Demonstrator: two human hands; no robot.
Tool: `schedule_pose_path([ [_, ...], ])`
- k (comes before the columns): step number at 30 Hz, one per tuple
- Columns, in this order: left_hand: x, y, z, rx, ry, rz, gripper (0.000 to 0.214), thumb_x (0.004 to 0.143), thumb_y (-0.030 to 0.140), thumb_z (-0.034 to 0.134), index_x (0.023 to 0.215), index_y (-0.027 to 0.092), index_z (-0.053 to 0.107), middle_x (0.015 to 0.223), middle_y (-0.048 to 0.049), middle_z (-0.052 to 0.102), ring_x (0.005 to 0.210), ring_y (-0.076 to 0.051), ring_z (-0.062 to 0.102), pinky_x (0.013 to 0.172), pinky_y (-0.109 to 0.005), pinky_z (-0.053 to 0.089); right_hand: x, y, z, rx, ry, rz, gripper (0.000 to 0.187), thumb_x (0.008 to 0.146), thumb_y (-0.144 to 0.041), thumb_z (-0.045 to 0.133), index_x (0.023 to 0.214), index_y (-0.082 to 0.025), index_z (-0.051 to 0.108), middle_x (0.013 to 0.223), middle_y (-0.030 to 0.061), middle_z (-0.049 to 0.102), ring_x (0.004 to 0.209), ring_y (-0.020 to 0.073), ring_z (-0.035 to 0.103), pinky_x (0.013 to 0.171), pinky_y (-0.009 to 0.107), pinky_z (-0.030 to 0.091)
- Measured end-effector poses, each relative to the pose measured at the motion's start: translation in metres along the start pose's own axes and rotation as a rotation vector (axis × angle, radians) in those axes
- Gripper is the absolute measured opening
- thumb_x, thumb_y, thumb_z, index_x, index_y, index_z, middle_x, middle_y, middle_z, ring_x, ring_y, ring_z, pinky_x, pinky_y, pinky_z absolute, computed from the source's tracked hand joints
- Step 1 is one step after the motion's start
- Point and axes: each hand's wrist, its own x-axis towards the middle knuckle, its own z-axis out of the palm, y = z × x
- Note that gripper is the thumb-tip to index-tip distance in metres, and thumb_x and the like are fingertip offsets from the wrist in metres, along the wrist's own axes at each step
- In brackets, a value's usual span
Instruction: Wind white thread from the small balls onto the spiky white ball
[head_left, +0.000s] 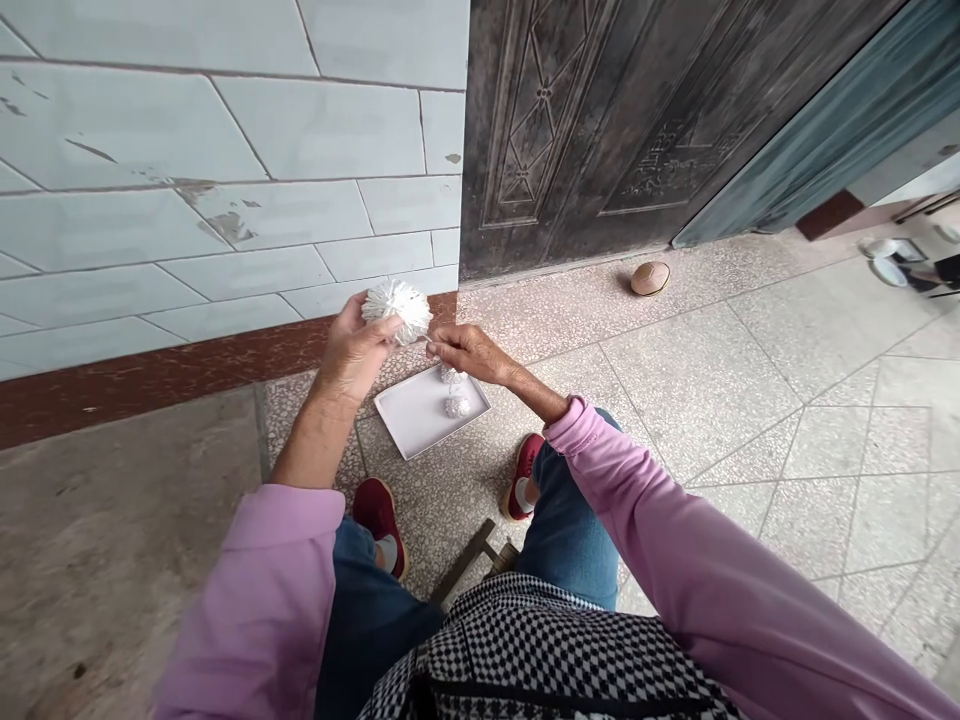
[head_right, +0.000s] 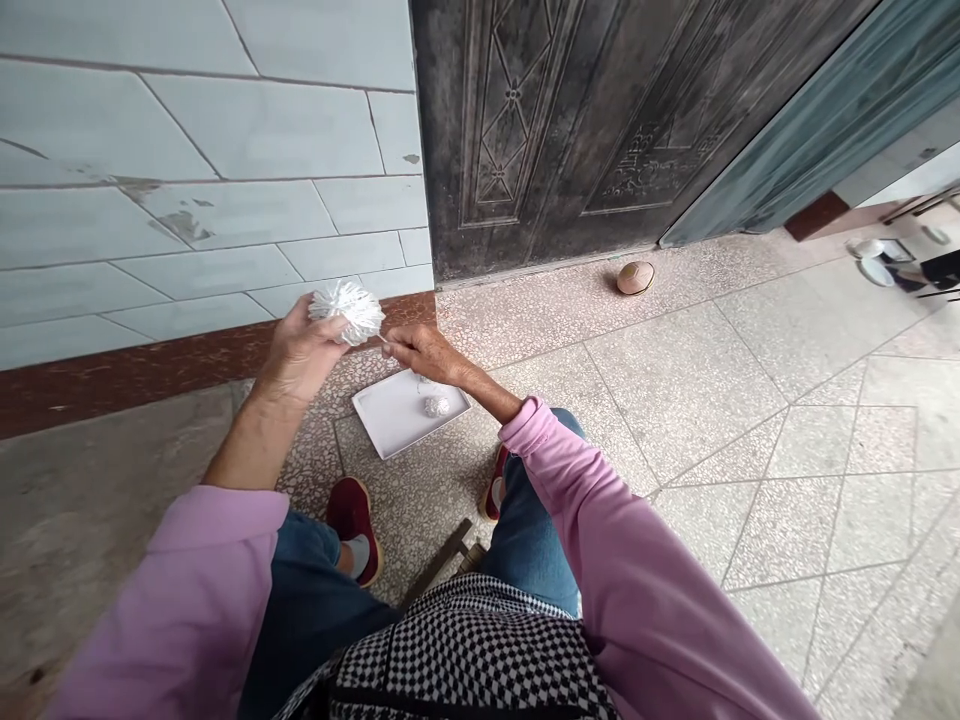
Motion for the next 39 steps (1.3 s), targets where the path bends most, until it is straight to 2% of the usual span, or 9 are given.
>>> schedule_pose_path([
  [5, 0.006, -0.008, -0.006, 0.220, 0.151, 0.072, 0.088, 0.050, 0.046, 0.123, 0.121, 0.030, 0.074, 0.119, -0.0060, 0.087, 0.107, -0.030, 0.082, 0.088, -0.039, 0.070, 0.000, -0.006, 0.010, 0.034, -0.084, -0.025, 0.039, 0.131, -0.019, 0.074, 0.092, -0.020, 0.067, 0.080, -0.0034, 0.064, 0.078, 0.0154, 0.057, 0.076, 0.030, 0.044],
  [11, -0.011, 0.008, 0.001, 0.584, -0.015, 0.001, 0.081, 0.055, 0.044, 0.115, 0.124, 0.028, 0.077, 0.123, -0.0066, 0.086, 0.111, -0.033, 0.080, 0.092, -0.042, 0.066, 0.003, -0.016, -0.005, 0.083, 0.074, 0.009, 0.055, 0.128, -0.031, 0.086, 0.081, -0.025, 0.057, 0.075, -0.0049, 0.050, 0.076, 0.0159, 0.043, 0.070, 0.032, 0.037],
  [14, -0.023, 0.021, 0.007, 0.504, -0.184, -0.139, 0.079, 0.064, 0.044, 0.112, 0.134, 0.027, 0.080, 0.119, -0.0058, 0.085, 0.099, -0.029, 0.077, 0.082, -0.037, 0.062, 0.001, -0.023, -0.013, 0.120, 0.181, 0.046, 0.065, 0.122, -0.027, 0.095, 0.076, -0.027, 0.049, 0.071, -0.0061, 0.041, 0.076, 0.0162, 0.037, 0.071, 0.033, 0.035],
  [17, -0.031, 0.028, 0.013, 0.380, -0.257, -0.213, 0.086, 0.066, 0.047, 0.113, 0.142, 0.025, 0.080, 0.121, -0.0069, 0.084, 0.100, -0.027, 0.077, 0.081, -0.035, 0.062, -0.001, -0.029, -0.015, 0.161, 0.225, 0.078, 0.069, 0.116, -0.031, 0.104, 0.075, -0.027, 0.049, 0.069, -0.0065, 0.042, 0.075, 0.0163, 0.036, 0.070, 0.033, 0.033],
  [21, -0.031, 0.021, 0.017, 0.409, -0.209, -0.181, 0.076, 0.069, 0.057, 0.113, 0.130, 0.025, 0.081, 0.116, -0.0077, 0.084, 0.095, -0.026, 0.075, 0.076, -0.034, 0.060, -0.001, -0.032, -0.012, 0.181, 0.191, 0.096, 0.069, 0.114, -0.039, 0.109, 0.074, -0.027, 0.054, 0.067, -0.0067, 0.043, 0.075, 0.0166, 0.034, 0.068, 0.033, 0.030],
  [25, -0.024, 0.016, 0.018, 0.540, -0.175, -0.072, 0.067, 0.068, 0.053, 0.109, 0.121, 0.025, 0.081, 0.112, -0.0067, 0.084, 0.096, -0.028, 0.074, 0.084, -0.039, 0.059, -0.002, -0.031, -0.015, 0.219, 0.114, 0.076, 0.075, 0.111, -0.042, 0.114, 0.070, -0.025, 0.053, 0.067, -0.0071, 0.044, 0.072, 0.0149, 0.036, 0.067, 0.034, 0.027],
  [29, -0.021, 0.022, 0.022, 0.603, -0.204, -0.069, 0.070, 0.066, 0.052, 0.108, 0.124, 0.025, 0.081, 0.119, -0.0080, 0.086, 0.107, -0.034, 0.078, 0.095, -0.044, 0.061, -0.005, -0.033, -0.026, 0.226, 0.117, 0.105, 0.061, 0.114, -0.035, 0.110, 0.076, -0.025, 0.063, 0.068, -0.0067, 0.049, 0.071, 0.0149, 0.038, 0.068, 0.035, 0.027],
  [32, -0.024, 0.021, 0.026, 0.536, -0.287, -0.143, 0.076, 0.068, 0.058, 0.110, 0.131, 0.025, 0.083, 0.126, -0.0095, 0.089, 0.110, -0.035, 0.081, 0.095, -0.043, 0.063, -0.007, -0.035, -0.030, 0.206, 0.181, 0.112, 0.065, 0.112, -0.037, 0.113, 0.074, -0.025, 0.060, 0.067, -0.0067, 0.046, 0.073, 0.0150, 0.037, 0.069, 0.035, 0.028],
  [39, -0.030, 0.009, 0.026, 0.524, -0.286, -0.170, 0.061, 0.074, 0.068, 0.115, 0.105, 0.024, 0.086, 0.096, -0.0064, 0.083, 0.085, -0.030, 0.075, 0.077, -0.041, 0.059, -0.005, -0.031, -0.028, 0.179, 0.192, 0.095, 0.063, 0.113, -0.036, 0.111, 0.075, -0.024, 0.062, 0.071, -0.0056, 0.045, 0.077, 0.0163, 0.038, 0.072, 0.034, 0.031],
])
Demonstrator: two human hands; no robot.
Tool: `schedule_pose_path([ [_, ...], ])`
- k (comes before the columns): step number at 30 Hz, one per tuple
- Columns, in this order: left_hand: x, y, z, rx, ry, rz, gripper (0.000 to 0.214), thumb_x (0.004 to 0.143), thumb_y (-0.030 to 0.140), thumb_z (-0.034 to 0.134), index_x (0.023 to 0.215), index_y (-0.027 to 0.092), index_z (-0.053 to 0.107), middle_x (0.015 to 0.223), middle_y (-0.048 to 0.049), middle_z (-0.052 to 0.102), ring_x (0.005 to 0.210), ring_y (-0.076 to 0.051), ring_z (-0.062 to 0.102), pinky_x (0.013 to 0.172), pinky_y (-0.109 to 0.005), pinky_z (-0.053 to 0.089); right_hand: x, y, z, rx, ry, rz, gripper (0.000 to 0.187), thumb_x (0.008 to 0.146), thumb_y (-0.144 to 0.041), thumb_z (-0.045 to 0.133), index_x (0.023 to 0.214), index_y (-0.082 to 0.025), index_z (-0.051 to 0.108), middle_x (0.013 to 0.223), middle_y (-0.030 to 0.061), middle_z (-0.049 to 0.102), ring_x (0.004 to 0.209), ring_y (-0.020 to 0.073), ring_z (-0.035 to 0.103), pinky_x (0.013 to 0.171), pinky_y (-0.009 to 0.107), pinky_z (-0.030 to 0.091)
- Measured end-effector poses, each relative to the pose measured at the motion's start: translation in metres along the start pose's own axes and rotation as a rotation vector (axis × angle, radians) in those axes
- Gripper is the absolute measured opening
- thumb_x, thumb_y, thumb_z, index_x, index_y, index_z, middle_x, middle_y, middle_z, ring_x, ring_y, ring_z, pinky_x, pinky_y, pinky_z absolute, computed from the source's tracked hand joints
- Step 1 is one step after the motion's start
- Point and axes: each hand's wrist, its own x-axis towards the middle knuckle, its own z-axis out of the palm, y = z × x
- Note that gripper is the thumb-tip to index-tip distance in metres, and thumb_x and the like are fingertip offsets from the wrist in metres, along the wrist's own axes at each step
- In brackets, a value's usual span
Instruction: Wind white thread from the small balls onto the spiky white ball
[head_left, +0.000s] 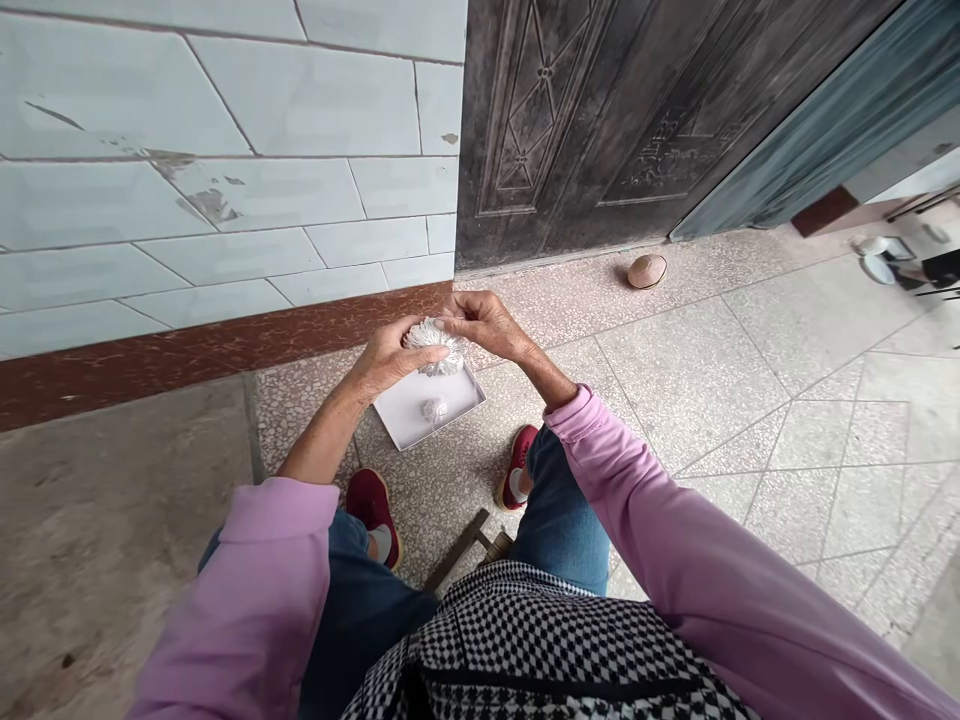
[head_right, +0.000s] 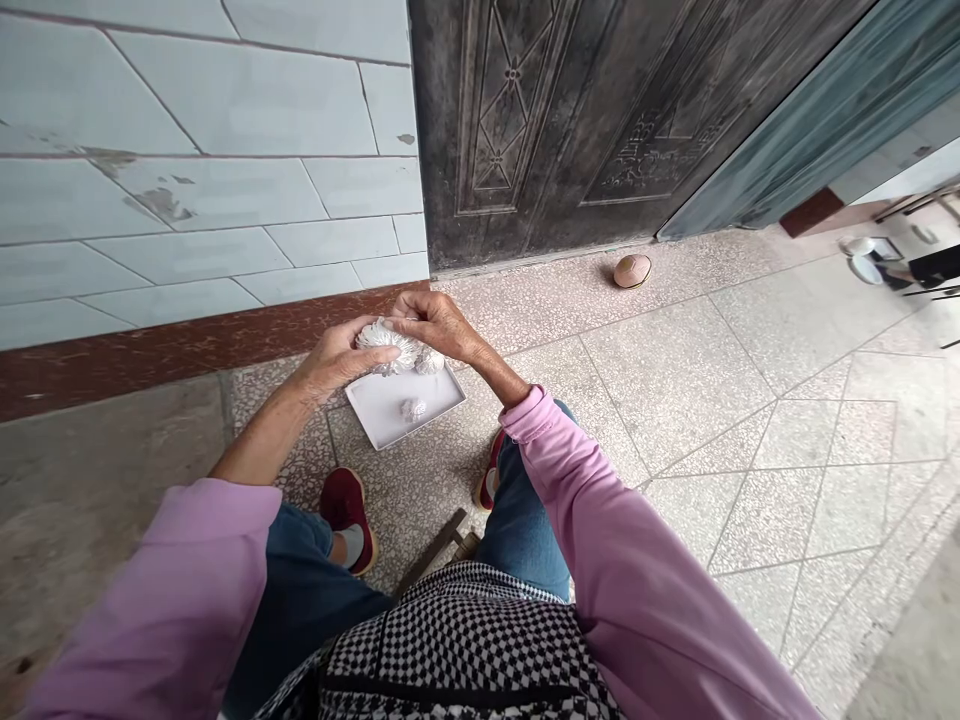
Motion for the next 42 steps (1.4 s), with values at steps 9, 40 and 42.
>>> schedule_pose_path([
  [9, -0.007, 0.009, 0.003, -0.357, -0.147, -0.002, 0.073, 0.069, 0.061, 0.122, 0.118, 0.021, 0.087, 0.104, -0.0113, 0.086, 0.099, -0.035, 0.084, 0.091, -0.047, 0.071, 0.020, 0.024, 0.001, 0.127, 0.070, -0.048, 0.075, 0.108, -0.062, 0.111, 0.078, -0.027, 0.053, 0.070, -0.0076, 0.046, 0.069, 0.0130, 0.036, 0.061, 0.030, 0.027],
  [40, 0.001, 0.000, -0.023, 0.015, -0.041, -0.020, 0.083, 0.082, 0.079, 0.110, 0.140, 0.024, 0.089, 0.108, -0.0094, 0.082, 0.087, -0.029, 0.075, 0.066, -0.036, 0.064, -0.005, -0.004, 0.004, 0.001, 0.006, -0.021, 0.065, 0.115, -0.040, 0.107, 0.075, -0.026, 0.058, 0.069, -0.0048, 0.046, 0.075, 0.0172, 0.038, 0.071, 0.036, 0.032],
  [42, 0.000, 0.002, -0.022, 0.000, -0.123, -0.022, 0.088, 0.082, 0.084, 0.110, 0.140, 0.022, 0.088, 0.112, -0.0113, 0.083, 0.091, -0.030, 0.077, 0.066, -0.036, 0.064, -0.004, -0.004, 0.001, 0.002, 0.011, -0.015, 0.068, 0.112, -0.048, 0.111, 0.075, -0.027, 0.058, 0.069, -0.0051, 0.045, 0.076, 0.0171, 0.037, 0.071, 0.035, 0.031],
])
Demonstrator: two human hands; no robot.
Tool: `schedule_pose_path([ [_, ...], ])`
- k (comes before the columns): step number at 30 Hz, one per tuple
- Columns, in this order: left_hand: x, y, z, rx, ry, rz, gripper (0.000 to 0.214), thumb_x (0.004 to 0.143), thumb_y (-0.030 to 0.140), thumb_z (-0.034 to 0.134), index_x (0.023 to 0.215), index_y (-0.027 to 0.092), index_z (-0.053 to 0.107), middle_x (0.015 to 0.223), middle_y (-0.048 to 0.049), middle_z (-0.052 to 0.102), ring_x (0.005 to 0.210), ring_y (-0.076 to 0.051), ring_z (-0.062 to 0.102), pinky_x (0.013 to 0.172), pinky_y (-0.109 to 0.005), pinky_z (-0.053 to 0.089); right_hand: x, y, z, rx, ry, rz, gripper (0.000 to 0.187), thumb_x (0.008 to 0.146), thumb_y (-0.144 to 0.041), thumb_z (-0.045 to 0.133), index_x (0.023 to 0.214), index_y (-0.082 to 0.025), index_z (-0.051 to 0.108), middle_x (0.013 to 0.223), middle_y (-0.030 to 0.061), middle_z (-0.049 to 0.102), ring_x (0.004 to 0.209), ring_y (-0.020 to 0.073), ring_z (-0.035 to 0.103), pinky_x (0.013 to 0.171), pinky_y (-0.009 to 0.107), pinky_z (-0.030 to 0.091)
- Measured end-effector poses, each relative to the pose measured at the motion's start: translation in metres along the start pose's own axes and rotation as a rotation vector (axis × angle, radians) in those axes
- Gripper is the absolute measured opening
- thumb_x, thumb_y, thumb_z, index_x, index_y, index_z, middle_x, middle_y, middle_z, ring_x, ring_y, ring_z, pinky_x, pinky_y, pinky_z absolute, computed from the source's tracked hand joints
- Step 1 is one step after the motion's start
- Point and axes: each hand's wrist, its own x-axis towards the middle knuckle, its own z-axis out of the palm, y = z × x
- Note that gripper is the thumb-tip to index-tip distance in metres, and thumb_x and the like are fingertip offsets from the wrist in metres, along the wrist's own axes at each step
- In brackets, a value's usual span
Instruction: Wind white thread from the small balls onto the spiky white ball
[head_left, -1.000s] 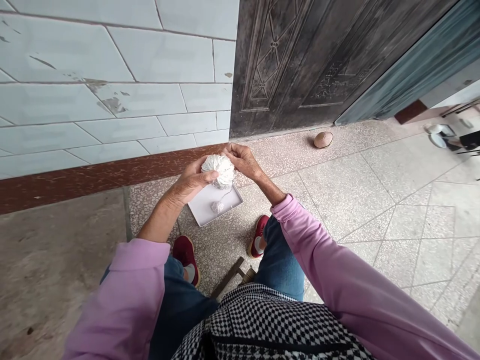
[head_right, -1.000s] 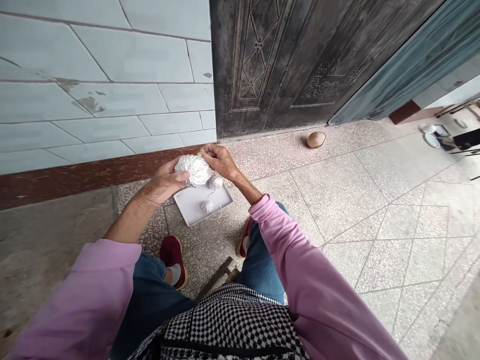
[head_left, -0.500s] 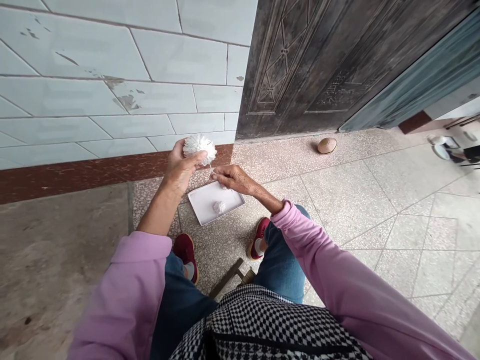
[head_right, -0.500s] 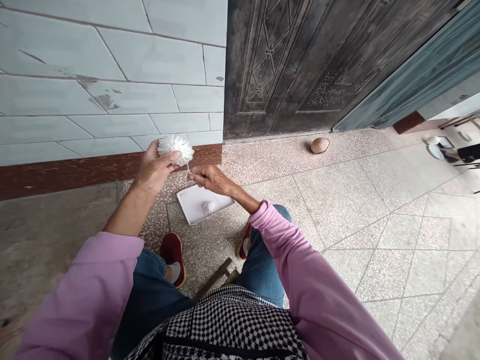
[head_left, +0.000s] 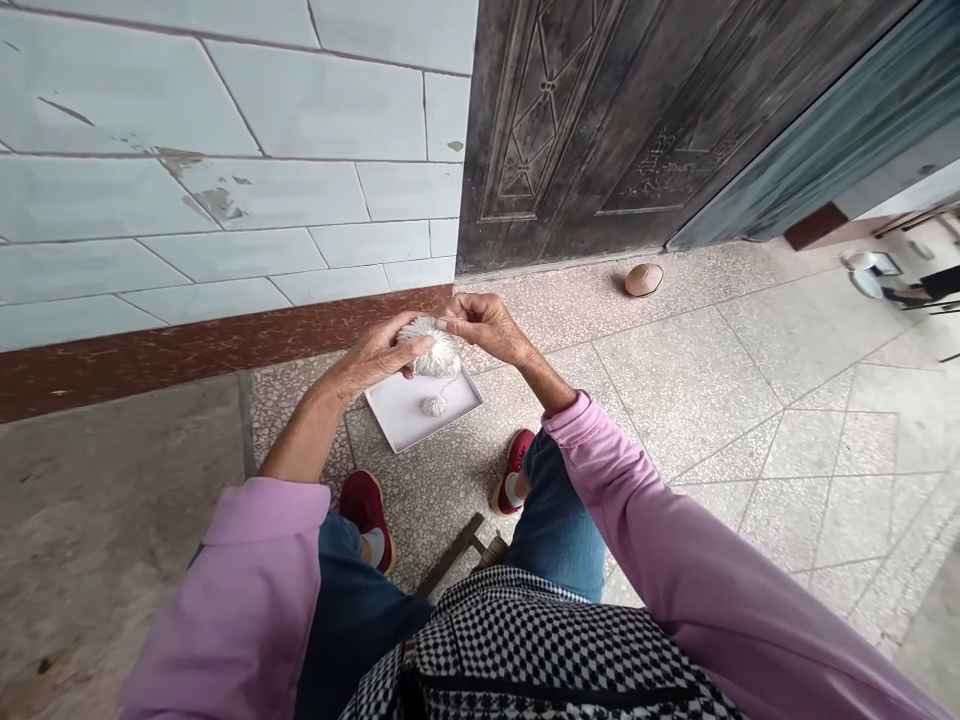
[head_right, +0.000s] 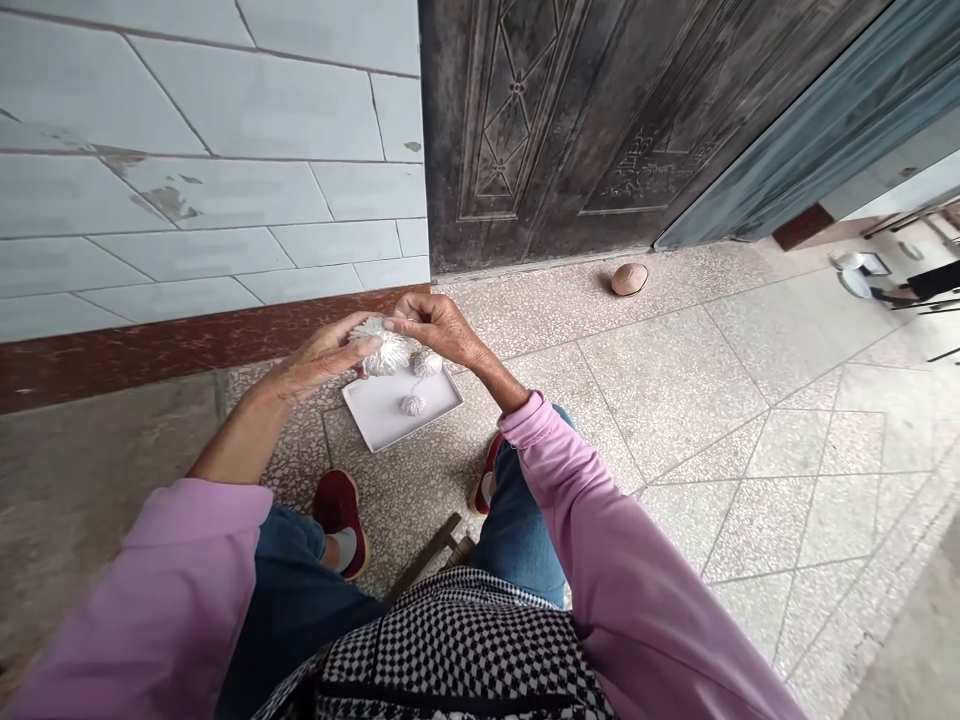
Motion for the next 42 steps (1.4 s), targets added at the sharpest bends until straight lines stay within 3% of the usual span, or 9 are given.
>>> schedule_pose_path([
  [5, -0.002, 0.002, 0.003, -0.043, -0.091, -0.021, 0.100, 0.090, 0.095, 0.103, 0.151, 0.018, 0.086, 0.131, -0.0155, 0.087, 0.107, -0.033, 0.082, 0.080, -0.038, 0.068, 0.004, 0.009, 0.000, 0.056, -0.011, -0.041, 0.081, 0.101, -0.073, 0.115, 0.074, -0.028, 0.053, 0.071, -0.0047, 0.043, 0.076, 0.0185, 0.035, 0.068, 0.034, 0.032],
  [11, 0.000, -0.001, 0.008, 0.023, -0.018, 0.064, 0.086, 0.091, 0.089, 0.105, 0.145, 0.023, 0.092, 0.150, -0.0166, 0.091, 0.143, -0.047, 0.084, 0.112, -0.048, 0.071, 0.009, 0.021, 0.005, 0.055, -0.045, -0.057, 0.072, 0.109, -0.049, 0.115, 0.077, -0.027, 0.054, 0.073, -0.0058, 0.042, 0.077, 0.0177, 0.037, 0.071, 0.033, 0.036],
  [18, -0.002, 0.005, 0.009, -0.361, 0.020, 0.078, 0.079, 0.072, 0.056, 0.122, 0.137, 0.023, 0.093, 0.125, -0.0143, 0.092, 0.105, -0.033, 0.087, 0.085, -0.039, 0.073, 0.024, 0.029, -0.005, 0.164, 0.023, -0.104, 0.072, 0.114, -0.051, 0.110, 0.078, -0.025, 0.053, 0.070, -0.0088, 0.045, 0.068, 0.0107, 0.041, 0.059, 0.026, 0.034],
  [20, -0.004, 0.009, 0.010, -0.446, 0.034, 0.092, 0.072, 0.070, 0.050, 0.122, 0.130, 0.023, 0.094, 0.118, -0.0148, 0.091, 0.101, -0.034, 0.086, 0.083, -0.042, 0.075, 0.025, 0.031, -0.001, 0.140, 0.042, -0.099, 0.068, 0.118, -0.041, 0.106, 0.077, -0.024, 0.054, 0.069, -0.0083, 0.049, 0.067, 0.0100, 0.042, 0.059, 0.025, 0.035],
  [24, -0.003, 0.010, 0.010, -0.540, 0.093, 0.085, 0.064, 0.068, 0.047, 0.122, 0.119, 0.022, 0.092, 0.110, -0.0142, 0.091, 0.101, -0.036, 0.088, 0.087, -0.047, 0.078, 0.023, 0.031, 0.013, 0.009, 0.062, -0.001, 0.057, 0.130, -0.007, 0.077, 0.079, -0.023, 0.059, 0.067, -0.0073, 0.056, 0.066, 0.0105, 0.045, 0.065, 0.028, 0.038],
  [29, 0.010, -0.003, 0.004, -0.591, 0.322, 0.149, 0.073, 0.062, 0.058, 0.122, 0.113, 0.023, 0.083, 0.112, -0.0117, 0.089, 0.111, -0.036, 0.089, 0.095, -0.048, 0.078, 0.015, 0.031, 0.027, -0.153, -0.052, -0.030, 0.045, 0.131, -0.006, 0.071, 0.088, -0.020, 0.068, 0.072, -0.0060, 0.063, 0.071, 0.0126, 0.054, 0.074, 0.029, 0.042],
  [36, 0.024, -0.021, -0.009, -0.321, 0.719, 0.143, 0.075, 0.057, 0.049, 0.117, 0.115, 0.028, 0.074, 0.114, -0.0045, 0.083, 0.109, -0.029, 0.080, 0.089, -0.038, 0.069, -0.005, 0.034, 0.046, -0.128, -0.348, -0.099, 0.042, 0.130, -0.023, 0.078, 0.090, -0.020, 0.070, 0.078, -0.0032, 0.065, 0.073, 0.0151, 0.059, 0.076, 0.029, 0.048],
  [39, 0.023, -0.019, -0.011, -0.089, 0.684, 0.108, 0.074, 0.057, 0.045, 0.115, 0.115, 0.028, 0.073, 0.109, -0.0048, 0.080, 0.108, -0.032, 0.078, 0.089, -0.041, 0.067, -0.006, 0.025, 0.039, -0.028, -0.343, -0.049, 0.038, 0.130, -0.043, 0.087, 0.100, -0.020, 0.078, 0.076, -0.0032, 0.065, 0.070, 0.0158, 0.057, 0.069, 0.029, 0.047],
  [42, 0.017, -0.010, -0.009, 0.088, 0.557, 0.080, 0.070, 0.061, 0.052, 0.113, 0.115, 0.028, 0.075, 0.107, -0.0059, 0.081, 0.109, -0.036, 0.079, 0.092, -0.045, 0.067, 0.000, 0.015, 0.021, 0.024, -0.187, -0.062, 0.050, 0.126, -0.060, 0.092, 0.098, -0.022, 0.078, 0.072, -0.0042, 0.062, 0.067, 0.0150, 0.050, 0.064, 0.028, 0.043],
])
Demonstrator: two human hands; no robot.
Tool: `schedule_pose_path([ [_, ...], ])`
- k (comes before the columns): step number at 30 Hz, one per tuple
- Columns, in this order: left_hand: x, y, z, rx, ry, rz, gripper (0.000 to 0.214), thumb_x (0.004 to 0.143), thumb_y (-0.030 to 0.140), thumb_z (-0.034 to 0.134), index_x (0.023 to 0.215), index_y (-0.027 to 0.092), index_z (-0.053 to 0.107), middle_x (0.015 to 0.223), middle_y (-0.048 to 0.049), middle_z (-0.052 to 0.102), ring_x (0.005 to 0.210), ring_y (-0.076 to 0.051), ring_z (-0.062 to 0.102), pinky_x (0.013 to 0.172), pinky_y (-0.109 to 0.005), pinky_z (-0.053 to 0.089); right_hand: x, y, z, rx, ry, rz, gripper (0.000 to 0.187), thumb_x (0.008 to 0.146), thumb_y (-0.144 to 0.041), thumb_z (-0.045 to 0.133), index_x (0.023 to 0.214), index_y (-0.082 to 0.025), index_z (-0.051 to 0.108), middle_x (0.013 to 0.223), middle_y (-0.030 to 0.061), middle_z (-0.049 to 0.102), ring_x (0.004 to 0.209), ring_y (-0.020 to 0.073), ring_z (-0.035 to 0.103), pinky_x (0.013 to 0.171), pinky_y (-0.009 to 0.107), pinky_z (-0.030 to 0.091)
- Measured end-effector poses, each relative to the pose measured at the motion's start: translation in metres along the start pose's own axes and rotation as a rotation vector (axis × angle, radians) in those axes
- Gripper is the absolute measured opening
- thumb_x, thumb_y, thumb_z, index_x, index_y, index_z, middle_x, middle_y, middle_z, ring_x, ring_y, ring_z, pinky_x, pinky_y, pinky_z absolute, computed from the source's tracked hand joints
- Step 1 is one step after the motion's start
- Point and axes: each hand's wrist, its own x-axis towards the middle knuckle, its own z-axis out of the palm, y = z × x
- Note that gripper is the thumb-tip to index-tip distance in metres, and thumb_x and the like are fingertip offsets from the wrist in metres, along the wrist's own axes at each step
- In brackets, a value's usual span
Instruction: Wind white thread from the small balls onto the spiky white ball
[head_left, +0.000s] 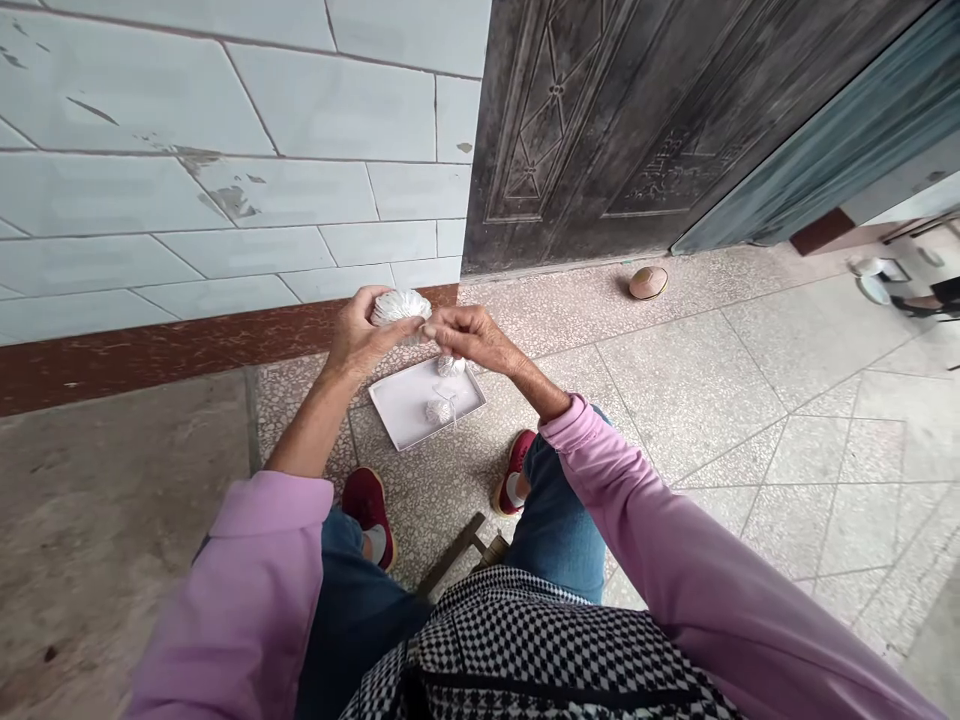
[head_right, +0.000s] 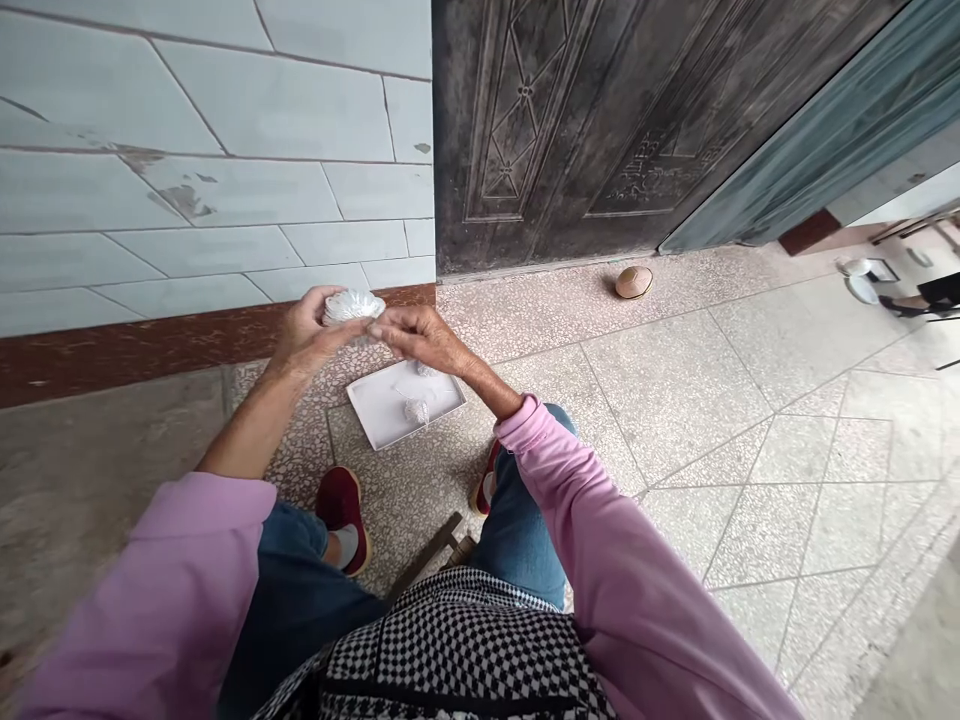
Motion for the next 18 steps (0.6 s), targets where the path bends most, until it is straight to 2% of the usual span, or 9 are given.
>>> schedule_pose_path([
  [3, -0.009, 0.010, 0.001, 0.068, -0.172, 0.004, 0.069, 0.068, 0.066, 0.109, 0.119, 0.027, 0.083, 0.114, -0.0077, 0.087, 0.114, -0.038, 0.081, 0.102, -0.049, 0.068, 0.005, -0.006, -0.019, 0.035, 0.165, -0.076, 0.064, 0.121, -0.065, 0.098, 0.083, -0.023, 0.069, 0.068, -0.0051, 0.054, 0.068, 0.0143, 0.045, 0.063, 0.029, 0.040],
  [5, -0.014, 0.015, 0.004, 0.037, -0.304, -0.017, 0.073, 0.073, 0.074, 0.106, 0.124, 0.026, 0.087, 0.120, -0.0085, 0.090, 0.116, -0.038, 0.083, 0.105, -0.049, 0.068, 0.006, -0.007, -0.028, 0.043, 0.233, -0.075, 0.069, 0.119, -0.062, 0.103, 0.078, -0.025, 0.062, 0.067, -0.0059, 0.049, 0.069, 0.0146, 0.044, 0.063, 0.030, 0.040],
  [8, -0.019, 0.016, 0.011, -0.132, -0.445, -0.082, 0.078, 0.072, 0.078, 0.110, 0.126, 0.026, 0.090, 0.119, -0.0097, 0.091, 0.108, -0.036, 0.084, 0.094, -0.044, 0.069, 0.004, -0.008, -0.031, 0.035, 0.272, -0.003, 0.070, 0.122, -0.047, 0.103, 0.075, -0.026, 0.054, 0.065, -0.0072, 0.043, 0.069, 0.0146, 0.041, 0.065, 0.030, 0.040],
  [10, -0.020, 0.015, 0.015, -0.295, -0.473, -0.128, 0.079, 0.066, 0.072, 0.117, 0.124, 0.025, 0.091, 0.116, -0.0108, 0.090, 0.100, -0.033, 0.083, 0.085, -0.040, 0.068, 0.001, -0.008, -0.030, 0.028, 0.281, 0.035, 0.068, 0.126, -0.036, 0.097, 0.075, -0.027, 0.053, 0.063, -0.0073, 0.043, 0.069, 0.0144, 0.039, 0.066, 0.030, 0.040],
  [12, -0.021, 0.016, 0.017, -0.433, -0.481, -0.146, 0.078, 0.061, 0.063, 0.123, 0.122, 0.024, 0.092, 0.113, -0.0114, 0.089, 0.096, -0.031, 0.082, 0.081, -0.037, 0.068, 0.001, -0.009, -0.028, 0.016, 0.285, 0.060, 0.066, 0.128, -0.032, 0.093, 0.076, -0.027, 0.054, 0.062, -0.0066, 0.045, 0.069, 0.0148, 0.039, 0.066, 0.030, 0.040],
  [18, -0.025, 0.023, 0.013, -0.574, -0.494, -0.113, 0.077, 0.064, 0.047, 0.123, 0.131, 0.022, 0.092, 0.121, -0.0144, 0.089, 0.110, -0.036, 0.086, 0.089, -0.042, 0.074, 0.012, 0.001, -0.018, 0.015, 0.274, 0.046, 0.070, 0.119, -0.046, 0.104, 0.075, -0.027, 0.052, 0.067, -0.0074, 0.045, 0.066, 0.0141, 0.042, 0.062, 0.030, 0.037],
])
